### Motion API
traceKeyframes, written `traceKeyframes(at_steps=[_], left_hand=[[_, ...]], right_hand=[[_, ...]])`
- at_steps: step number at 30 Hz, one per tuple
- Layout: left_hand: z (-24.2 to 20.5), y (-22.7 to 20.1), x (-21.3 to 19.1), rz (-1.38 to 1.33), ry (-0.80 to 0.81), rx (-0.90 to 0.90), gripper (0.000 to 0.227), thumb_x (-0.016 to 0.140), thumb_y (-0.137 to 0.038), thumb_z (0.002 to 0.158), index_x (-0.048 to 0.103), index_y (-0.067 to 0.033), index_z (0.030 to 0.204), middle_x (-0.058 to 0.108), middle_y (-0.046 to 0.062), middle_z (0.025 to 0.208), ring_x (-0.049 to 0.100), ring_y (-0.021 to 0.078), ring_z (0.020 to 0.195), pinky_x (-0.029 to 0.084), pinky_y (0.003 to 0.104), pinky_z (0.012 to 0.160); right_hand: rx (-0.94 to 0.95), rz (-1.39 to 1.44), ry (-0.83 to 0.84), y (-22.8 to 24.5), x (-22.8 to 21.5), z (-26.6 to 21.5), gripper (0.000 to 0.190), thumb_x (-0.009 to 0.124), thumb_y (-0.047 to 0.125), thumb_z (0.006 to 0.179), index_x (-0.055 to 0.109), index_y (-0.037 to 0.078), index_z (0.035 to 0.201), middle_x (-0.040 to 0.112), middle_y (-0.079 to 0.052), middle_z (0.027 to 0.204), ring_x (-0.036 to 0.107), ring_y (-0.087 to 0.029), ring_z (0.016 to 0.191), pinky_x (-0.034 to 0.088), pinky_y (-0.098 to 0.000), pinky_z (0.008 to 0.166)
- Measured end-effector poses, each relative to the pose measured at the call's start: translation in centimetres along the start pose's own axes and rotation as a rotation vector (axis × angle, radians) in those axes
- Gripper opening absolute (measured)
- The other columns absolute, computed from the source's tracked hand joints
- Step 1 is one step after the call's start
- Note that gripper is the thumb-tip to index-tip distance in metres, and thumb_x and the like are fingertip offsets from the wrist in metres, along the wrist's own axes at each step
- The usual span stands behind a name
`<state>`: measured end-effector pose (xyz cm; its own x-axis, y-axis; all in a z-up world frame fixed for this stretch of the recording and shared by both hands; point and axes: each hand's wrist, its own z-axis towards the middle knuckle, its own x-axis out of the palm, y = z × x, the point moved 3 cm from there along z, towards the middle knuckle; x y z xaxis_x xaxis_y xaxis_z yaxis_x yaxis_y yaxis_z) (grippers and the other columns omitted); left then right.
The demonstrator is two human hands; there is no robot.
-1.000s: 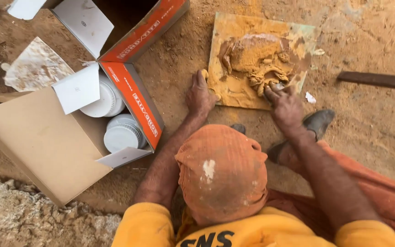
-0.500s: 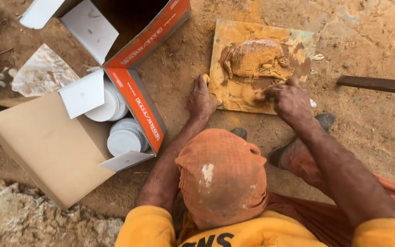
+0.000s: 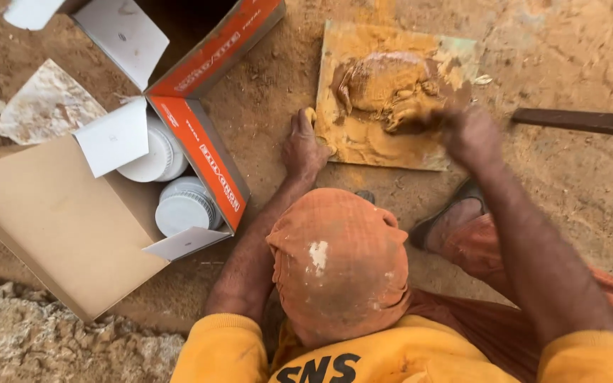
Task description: The person mixes adhesive resin and wood powder on a board using a spatula to create wood filler.
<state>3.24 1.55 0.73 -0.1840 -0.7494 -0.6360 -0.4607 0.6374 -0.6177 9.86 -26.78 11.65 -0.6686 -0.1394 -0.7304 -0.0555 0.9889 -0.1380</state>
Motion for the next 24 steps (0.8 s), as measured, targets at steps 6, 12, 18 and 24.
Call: traceKeyframes(at_steps=[6, 12, 18, 24], left_hand=[[-0.2, 0.4, 0.9, 0.026, 0.021, -0.015, 0.095, 0.085, -0.012, 0.063, 0.034, -0.0078, 0.144, 0.053, 0.016, 0.136, 0.067, 0.0397, 0.107, 0.058, 0.052, 0.088], [1.4, 2.3, 3.3, -0.013, -0.027, 0.053, 0.091, 0.087, -0.011, 0.065, 0.038, -0.0128, 0.142, 0.056, 0.010, 0.133, 0.071, 0.0266, 0.104, 0.065, 0.042, 0.085], [0.4, 0.6, 1.5, 0.038, 0.022, -0.002, 0.086, 0.097, -0.019, 0.063, 0.042, -0.0167, 0.129, 0.056, 0.008, 0.126, 0.068, 0.0270, 0.103, 0.061, 0.047, 0.086], [0.5, 0.4, 1.0, 0.015, 0.014, 0.023, 0.095, 0.097, -0.020, 0.061, 0.038, -0.0152, 0.135, 0.054, 0.010, 0.126, 0.067, 0.0292, 0.105, 0.058, 0.051, 0.090]], right_hand=[[0.085, 0.273, 0.081, -1.3, 3.2, 4.1, 0.033, 0.063, 0.026, 0.107, 0.071, 0.025, 0.138, 0.079, -0.018, 0.095, 0.051, -0.008, 0.052, 0.043, -0.0203, 0.047], [0.034, 0.319, 0.106, 0.0, 3.0, 0.6, 0.040, 0.060, 0.011, 0.101, 0.070, 0.029, 0.136, 0.072, -0.009, 0.124, 0.057, -0.020, 0.058, 0.052, -0.0315, 0.044], [0.360, 1.055, -0.053, -1.3, 4.4, -3.1, 0.037, 0.063, 0.017, 0.100, 0.067, 0.010, 0.137, 0.073, -0.013, 0.121, 0.072, -0.006, 0.070, 0.062, -0.0202, 0.054], [0.825, 2.115, -0.149, 1.8, 11.4, -5.0, 0.025, 0.058, 0.008, 0.097, 0.064, -0.008, 0.115, 0.072, -0.020, 0.110, 0.076, -0.027, 0.093, 0.070, -0.0359, 0.068]])
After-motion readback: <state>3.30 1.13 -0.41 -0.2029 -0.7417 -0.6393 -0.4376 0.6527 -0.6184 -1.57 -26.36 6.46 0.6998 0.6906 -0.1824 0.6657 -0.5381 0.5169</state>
